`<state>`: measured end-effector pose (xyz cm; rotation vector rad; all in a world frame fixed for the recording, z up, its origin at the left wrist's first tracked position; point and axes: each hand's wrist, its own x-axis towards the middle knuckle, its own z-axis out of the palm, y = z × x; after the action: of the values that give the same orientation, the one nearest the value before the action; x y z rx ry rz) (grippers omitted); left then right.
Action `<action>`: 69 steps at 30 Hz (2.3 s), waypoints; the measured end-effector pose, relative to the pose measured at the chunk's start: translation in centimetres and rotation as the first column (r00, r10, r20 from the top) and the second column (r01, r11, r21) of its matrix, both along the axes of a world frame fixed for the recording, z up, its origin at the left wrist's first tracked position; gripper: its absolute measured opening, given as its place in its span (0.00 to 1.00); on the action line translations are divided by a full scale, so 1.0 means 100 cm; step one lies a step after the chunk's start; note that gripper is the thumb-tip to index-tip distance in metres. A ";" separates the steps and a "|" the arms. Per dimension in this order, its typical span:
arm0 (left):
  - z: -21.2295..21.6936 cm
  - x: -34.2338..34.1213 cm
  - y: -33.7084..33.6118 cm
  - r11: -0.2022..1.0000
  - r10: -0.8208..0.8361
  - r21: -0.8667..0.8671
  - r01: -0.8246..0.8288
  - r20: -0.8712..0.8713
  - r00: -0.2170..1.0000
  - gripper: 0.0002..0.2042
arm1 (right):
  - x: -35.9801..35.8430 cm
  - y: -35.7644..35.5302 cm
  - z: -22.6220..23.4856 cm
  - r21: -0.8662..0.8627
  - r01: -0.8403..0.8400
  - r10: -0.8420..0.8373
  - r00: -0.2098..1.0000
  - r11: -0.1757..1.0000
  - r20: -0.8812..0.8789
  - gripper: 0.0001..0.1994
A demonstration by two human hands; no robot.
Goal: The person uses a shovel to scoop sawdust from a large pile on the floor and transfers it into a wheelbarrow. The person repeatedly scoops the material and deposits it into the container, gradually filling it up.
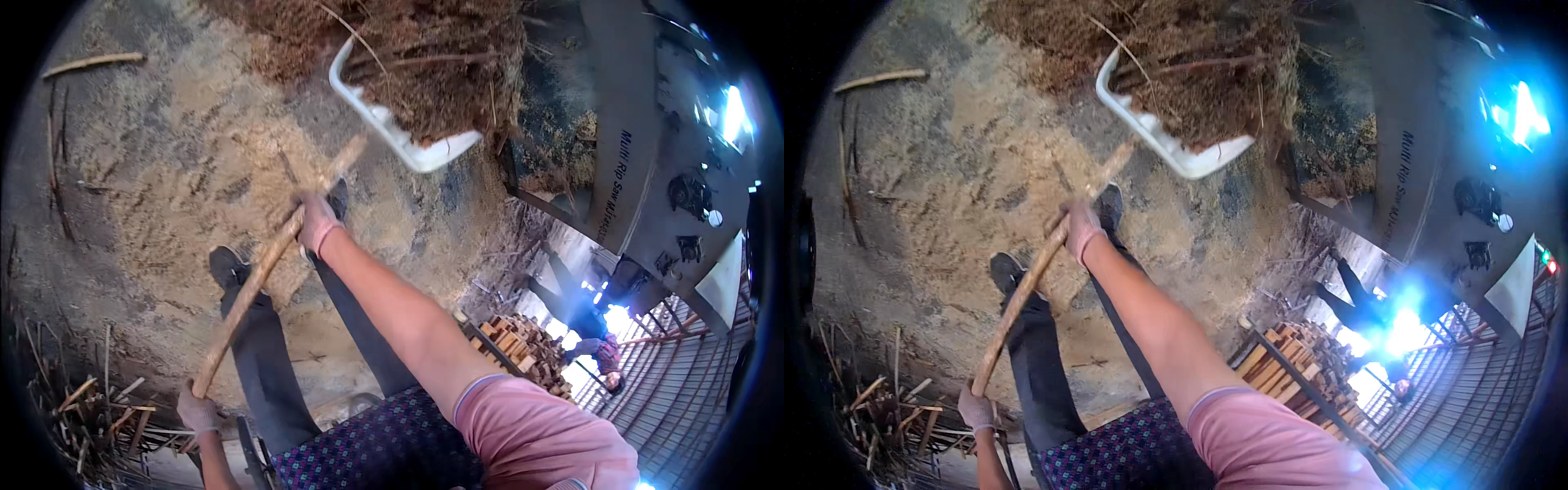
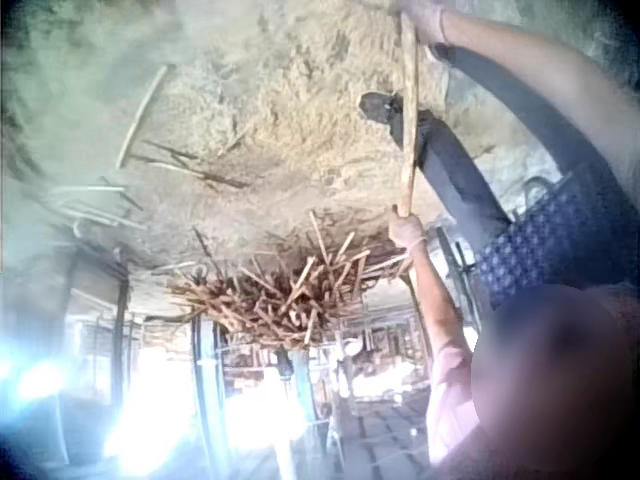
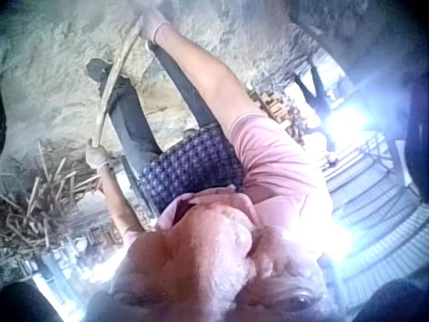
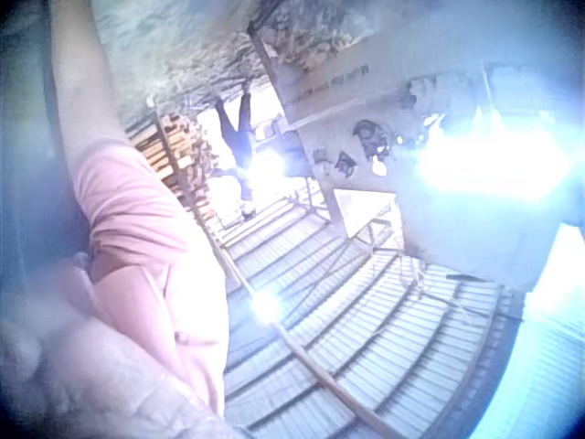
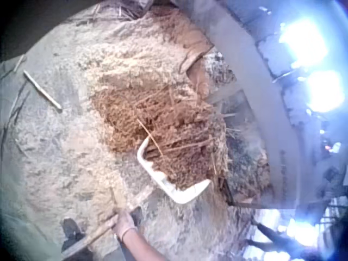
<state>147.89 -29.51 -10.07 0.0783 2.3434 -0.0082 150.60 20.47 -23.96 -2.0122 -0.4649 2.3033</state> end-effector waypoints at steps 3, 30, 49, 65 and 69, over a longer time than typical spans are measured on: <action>0.056 -0.023 -0.016 0.997 -0.019 -0.070 0.016 -0.041 0.999 0.23 | -0.001 -0.035 0.036 0.019 -0.051 0.054 0.976 0.999 -0.210 0.09; 0.136 -0.546 0.208 0.553 -0.830 0.121 0.825 -0.004 0.557 0.14 | -0.149 -0.108 0.159 -0.064 0.840 -0.826 0.542 0.539 0.156 0.05; -0.020 -0.717 0.797 -0.413 -0.878 0.562 0.716 -0.454 -0.150 0.16 | -0.293 0.189 0.238 0.543 0.787 -0.936 -0.121 -0.293 -0.331 0.06; 0.048 -0.525 0.685 -0.934 -0.279 0.222 0.280 -0.942 -0.187 0.22 | -0.157 -0.124 0.205 0.357 0.382 -0.450 -0.190 -0.853 -0.873 0.09; 0.080 -0.478 0.662 -0.849 -0.514 0.302 0.434 -0.663 -0.544 0.21 | -0.142 -0.177 0.237 0.369 0.626 -0.381 0.122 -0.687 -0.916 0.11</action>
<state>100.06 36.66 -2.08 2.8053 0.5896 0.0664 136.42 2.74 -0.27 -0.5367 -0.2201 0.4818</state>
